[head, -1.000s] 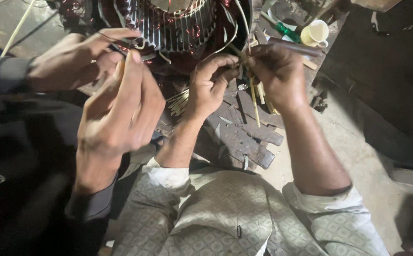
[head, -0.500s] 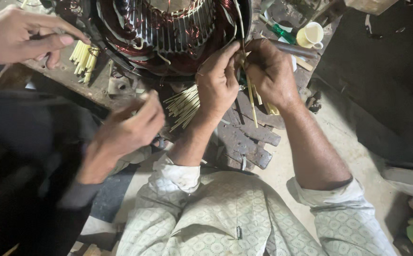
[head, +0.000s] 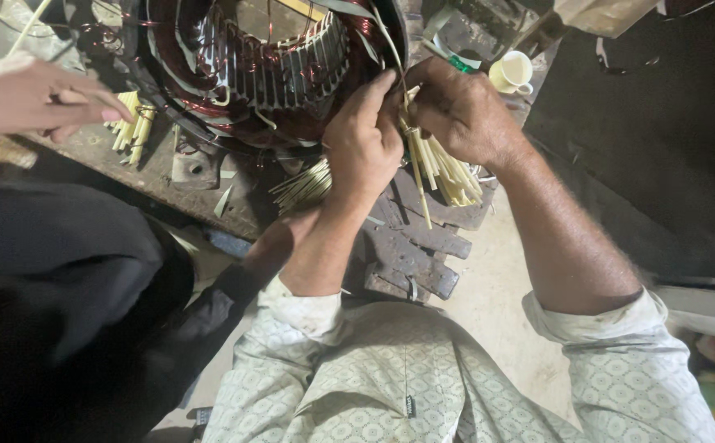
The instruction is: The person inserts thin sticks into the slots of a motor stator to separate copper windings. They use a hammer to tap the sticks into place and later use scissors to trim a bundle of sticks. Another person assists by holding the stator and inserting sticks.
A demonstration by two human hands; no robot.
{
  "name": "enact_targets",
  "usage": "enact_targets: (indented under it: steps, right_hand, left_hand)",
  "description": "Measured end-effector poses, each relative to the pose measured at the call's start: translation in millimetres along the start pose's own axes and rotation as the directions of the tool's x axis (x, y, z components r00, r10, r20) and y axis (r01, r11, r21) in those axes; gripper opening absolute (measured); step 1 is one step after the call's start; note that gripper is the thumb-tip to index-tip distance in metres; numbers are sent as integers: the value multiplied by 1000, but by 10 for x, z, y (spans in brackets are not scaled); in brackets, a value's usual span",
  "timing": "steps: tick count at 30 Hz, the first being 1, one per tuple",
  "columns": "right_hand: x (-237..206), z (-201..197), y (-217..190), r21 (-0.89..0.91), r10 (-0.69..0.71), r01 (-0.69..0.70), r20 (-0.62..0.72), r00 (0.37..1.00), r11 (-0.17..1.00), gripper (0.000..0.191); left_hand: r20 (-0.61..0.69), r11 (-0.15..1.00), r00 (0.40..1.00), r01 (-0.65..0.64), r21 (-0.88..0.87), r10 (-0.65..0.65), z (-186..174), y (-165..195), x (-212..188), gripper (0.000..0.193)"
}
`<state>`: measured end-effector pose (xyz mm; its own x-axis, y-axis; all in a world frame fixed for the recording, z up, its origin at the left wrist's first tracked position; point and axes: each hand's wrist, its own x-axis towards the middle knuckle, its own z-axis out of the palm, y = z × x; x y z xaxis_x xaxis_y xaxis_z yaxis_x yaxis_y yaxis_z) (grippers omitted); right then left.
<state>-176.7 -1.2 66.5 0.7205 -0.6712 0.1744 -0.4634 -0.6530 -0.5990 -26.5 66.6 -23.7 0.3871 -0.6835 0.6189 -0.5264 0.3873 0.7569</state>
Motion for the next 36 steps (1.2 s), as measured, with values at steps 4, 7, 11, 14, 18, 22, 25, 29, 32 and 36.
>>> enact_targets:
  steps: [4, 7, 11, 14, 18, 22, 25, 29, 32, 36]
  right_hand:
    - [16, 3, 26, 83, 83, -84, 11, 996, 993, 14]
    - [3, 10, 40, 162, 86, -83, -7, 996, 983, 13]
    - [-14, 91, -5, 176, 73, -57, -84, 994, 983, 12]
    - [11, 183, -49, 95, 114, -105, -92, 989, 990, 11]
    - [44, 221, -42, 62, 56, -51, -88, 995, 997, 13]
    - [-1, 234, 5, 73, 14, -5, -131, 991, 997, 18]
    - [-52, 271, 15, 112, 57, -40, -149, 987, 993, 14]
    - [-30, 261, -9, 61, 70, -63, -136, 988, 996, 15]
    - [57, 163, -19, 0, 104, -104, -39, 994, 995, 18]
    - [156, 25, -3, -37, 219, -216, 100, 971, 976, 18]
  left_hand:
    - [26, 997, 998, -53, 49, 51, -47, -16, -55, 44]
    - [5, 996, 999, -49, 71, 48, -66, -16, -95, 37]
    - [-7, 999, 999, -31, -10, 31, -85, -8, -101, 29]
    - [-48, 999, 999, -14, -42, 12, -89, -2, -75, 24]
    - [-82, 999, 997, -5, -41, 2, -86, 6, -47, 26]
    - [-92, 999, 995, -28, -42, 24, -102, 6, -50, 32]
    - [-40, 999, 999, -24, -43, 23, -125, 10, -46, 34]
    - [-32, 999, 999, -9, -34, 8, -154, 30, -25, 37]
    - [4, 1000, 1000, 13, -1, -13, -165, 47, -18, 42]
    - [3, 999, 1000, 23, 35, -23, -152, 38, -20, 35]
